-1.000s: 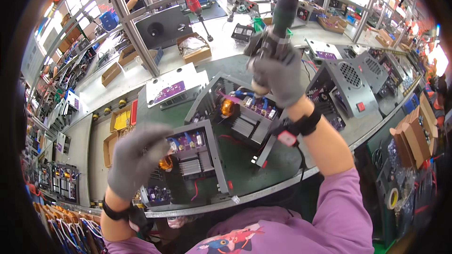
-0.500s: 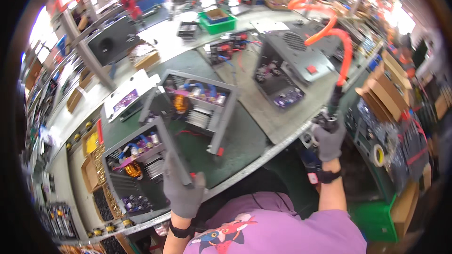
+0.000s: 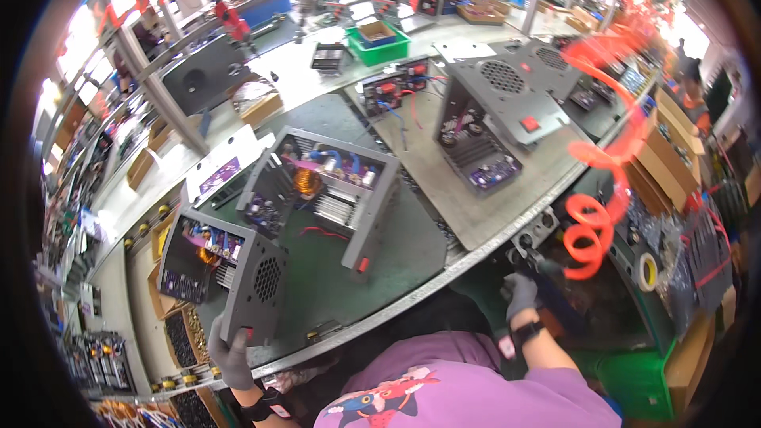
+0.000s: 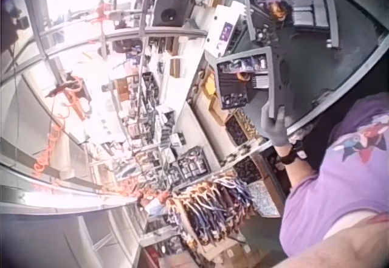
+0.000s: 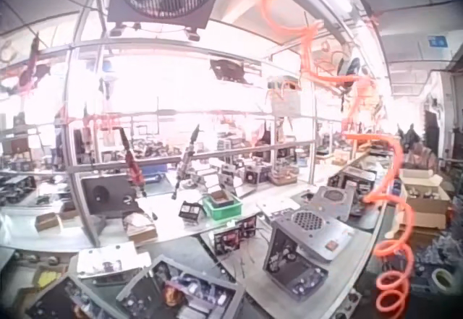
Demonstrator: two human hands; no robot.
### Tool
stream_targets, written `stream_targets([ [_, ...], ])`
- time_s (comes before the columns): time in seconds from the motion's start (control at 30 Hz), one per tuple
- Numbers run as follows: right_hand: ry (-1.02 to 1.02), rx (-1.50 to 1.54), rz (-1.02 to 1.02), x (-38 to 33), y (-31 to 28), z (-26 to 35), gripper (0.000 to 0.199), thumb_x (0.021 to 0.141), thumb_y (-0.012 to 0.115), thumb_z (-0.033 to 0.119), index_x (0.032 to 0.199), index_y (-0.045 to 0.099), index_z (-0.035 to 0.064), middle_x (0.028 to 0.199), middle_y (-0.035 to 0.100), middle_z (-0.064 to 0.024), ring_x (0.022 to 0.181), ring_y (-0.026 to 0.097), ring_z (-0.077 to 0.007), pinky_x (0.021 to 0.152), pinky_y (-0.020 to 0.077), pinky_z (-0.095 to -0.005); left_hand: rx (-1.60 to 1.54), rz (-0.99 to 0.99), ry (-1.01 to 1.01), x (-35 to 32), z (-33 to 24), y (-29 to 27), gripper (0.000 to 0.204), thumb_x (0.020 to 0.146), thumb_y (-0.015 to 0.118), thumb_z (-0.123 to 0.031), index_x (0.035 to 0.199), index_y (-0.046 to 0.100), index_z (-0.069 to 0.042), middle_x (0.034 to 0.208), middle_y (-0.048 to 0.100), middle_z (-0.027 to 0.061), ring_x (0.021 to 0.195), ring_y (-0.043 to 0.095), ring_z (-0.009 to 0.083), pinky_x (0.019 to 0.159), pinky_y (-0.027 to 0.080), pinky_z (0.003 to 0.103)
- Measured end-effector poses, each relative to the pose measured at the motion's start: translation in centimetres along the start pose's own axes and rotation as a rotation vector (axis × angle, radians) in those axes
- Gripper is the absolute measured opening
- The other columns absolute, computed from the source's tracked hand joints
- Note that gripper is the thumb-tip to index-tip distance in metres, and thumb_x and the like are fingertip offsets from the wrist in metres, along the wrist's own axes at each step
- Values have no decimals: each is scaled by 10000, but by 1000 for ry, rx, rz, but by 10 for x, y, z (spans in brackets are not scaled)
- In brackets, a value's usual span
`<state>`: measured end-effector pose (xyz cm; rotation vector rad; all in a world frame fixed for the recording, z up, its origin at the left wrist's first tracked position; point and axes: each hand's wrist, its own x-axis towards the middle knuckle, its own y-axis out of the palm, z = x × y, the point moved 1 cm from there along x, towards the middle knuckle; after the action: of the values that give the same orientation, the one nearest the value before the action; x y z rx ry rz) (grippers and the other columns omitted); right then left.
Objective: The person uses a power screwdriver to drive screws into a metal housing, sets it aside, and picks up a circuit board and transformer. They place these components into a new housing and drive more screws into the assembly.
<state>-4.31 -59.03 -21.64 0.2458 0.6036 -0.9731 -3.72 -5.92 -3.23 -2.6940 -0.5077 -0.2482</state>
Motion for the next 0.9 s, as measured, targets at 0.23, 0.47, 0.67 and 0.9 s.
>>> stream_targets([
  [0.23,-1729,-203,730,-195,174,115,197,756,632,77,944,609,20,970,590,-121,858,582,-253,909,434,-414,-273,-320,-111,-9,39,-26,355,817,650,-245,997,612,58,1013,605,97,953,538,183,890,397,306],
  [0.47,-1476,-8,622,-214,279,111,212,832,544,151,660,539,27,610,477,-109,603,479,-290,658,384,-371,-42,-245,-68,37,-12,-101,158,763,630,-123,792,648,32,769,610,40,715,550,116,643,433,261],
  [0.67,-87,262,1111,-205,292,117,161,921,554,303,851,564,158,700,549,18,682,549,-124,640,467,-305,634,80,379,62,-71,-94,239,702,755,-295,782,703,-76,750,630,66,716,632,227,667,491,328],
  [0.9,-375,76,1663,-98,316,-5,561,989,291,462,1321,428,30,1259,524,-159,1110,555,-341,930,492,-440,546,-233,844,30,-88,41,334,809,643,-309,1059,603,-91,1083,586,104,1049,565,278,1007,385,483],
])
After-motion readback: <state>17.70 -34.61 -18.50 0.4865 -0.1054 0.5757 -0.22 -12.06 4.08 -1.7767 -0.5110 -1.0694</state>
